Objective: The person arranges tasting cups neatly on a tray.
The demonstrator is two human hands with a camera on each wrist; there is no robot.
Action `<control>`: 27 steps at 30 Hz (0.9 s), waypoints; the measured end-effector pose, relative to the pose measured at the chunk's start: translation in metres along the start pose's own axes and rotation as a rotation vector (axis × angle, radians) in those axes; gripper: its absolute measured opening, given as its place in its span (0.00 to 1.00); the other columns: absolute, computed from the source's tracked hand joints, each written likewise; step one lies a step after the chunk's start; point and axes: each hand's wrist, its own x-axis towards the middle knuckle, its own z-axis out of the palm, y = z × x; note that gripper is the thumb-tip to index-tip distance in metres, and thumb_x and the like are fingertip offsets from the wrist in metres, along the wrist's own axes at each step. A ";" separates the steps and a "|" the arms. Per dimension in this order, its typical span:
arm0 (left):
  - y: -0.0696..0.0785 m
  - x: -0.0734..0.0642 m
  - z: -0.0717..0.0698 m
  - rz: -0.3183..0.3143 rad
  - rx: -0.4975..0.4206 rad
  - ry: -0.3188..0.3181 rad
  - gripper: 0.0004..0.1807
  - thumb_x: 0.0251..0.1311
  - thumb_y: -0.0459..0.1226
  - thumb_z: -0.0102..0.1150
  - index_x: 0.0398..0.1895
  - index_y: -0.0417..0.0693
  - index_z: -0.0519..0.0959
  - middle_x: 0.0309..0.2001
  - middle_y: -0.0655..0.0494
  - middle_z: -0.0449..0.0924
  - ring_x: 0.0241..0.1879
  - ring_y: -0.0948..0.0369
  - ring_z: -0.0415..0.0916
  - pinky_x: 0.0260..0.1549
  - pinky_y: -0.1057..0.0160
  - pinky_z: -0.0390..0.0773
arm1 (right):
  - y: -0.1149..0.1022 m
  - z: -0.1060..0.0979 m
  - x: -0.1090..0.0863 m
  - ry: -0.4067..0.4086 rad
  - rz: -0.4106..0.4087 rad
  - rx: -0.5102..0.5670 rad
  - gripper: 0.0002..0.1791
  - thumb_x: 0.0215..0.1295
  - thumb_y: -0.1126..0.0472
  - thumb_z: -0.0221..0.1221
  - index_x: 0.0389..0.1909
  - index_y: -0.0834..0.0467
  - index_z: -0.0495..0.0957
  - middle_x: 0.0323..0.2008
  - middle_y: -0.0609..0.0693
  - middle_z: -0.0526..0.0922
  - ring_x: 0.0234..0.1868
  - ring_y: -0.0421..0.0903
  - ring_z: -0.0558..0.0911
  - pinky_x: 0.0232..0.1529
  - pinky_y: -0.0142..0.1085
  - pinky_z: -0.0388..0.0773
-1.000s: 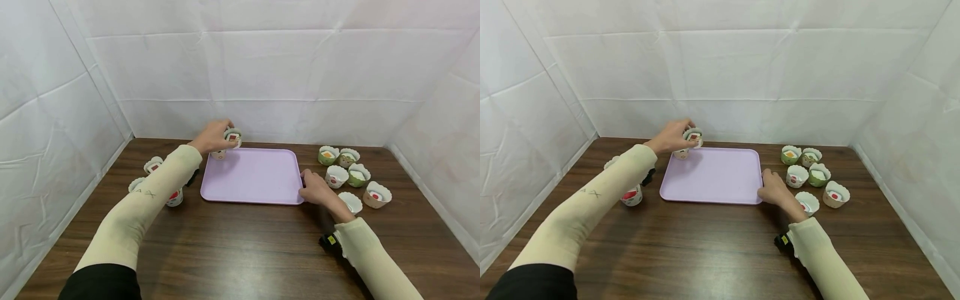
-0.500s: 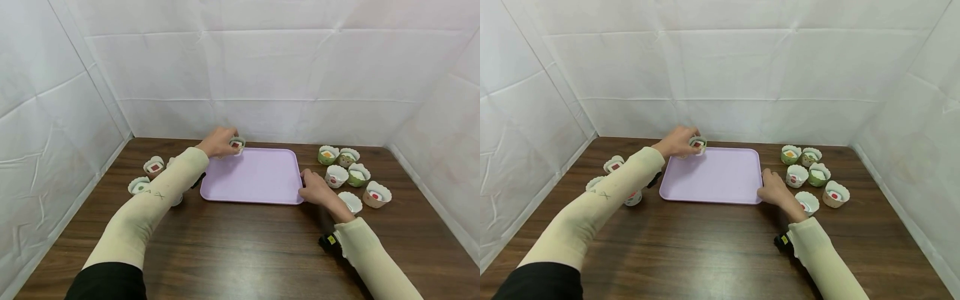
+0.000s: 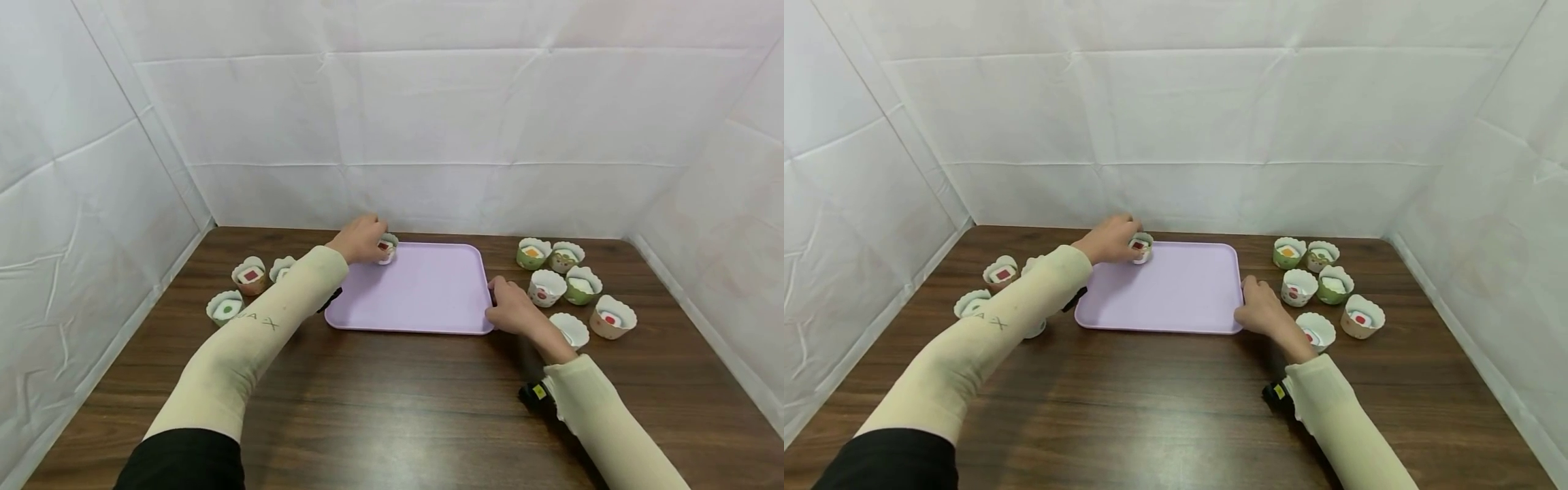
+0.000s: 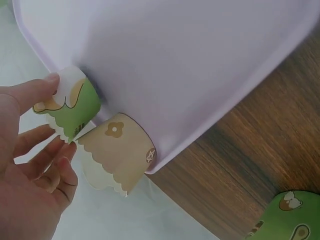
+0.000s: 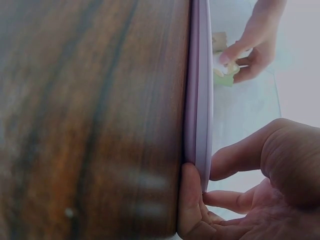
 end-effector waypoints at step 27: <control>0.012 0.002 0.012 -0.050 0.164 0.044 0.13 0.68 0.41 0.60 0.49 0.41 0.82 0.52 0.44 0.79 0.54 0.48 0.70 0.53 0.50 0.81 | -0.001 0.000 0.002 -0.012 0.018 0.006 0.33 0.57 0.66 0.57 0.64 0.75 0.66 0.51 0.69 0.76 0.49 0.60 0.75 0.49 0.50 0.80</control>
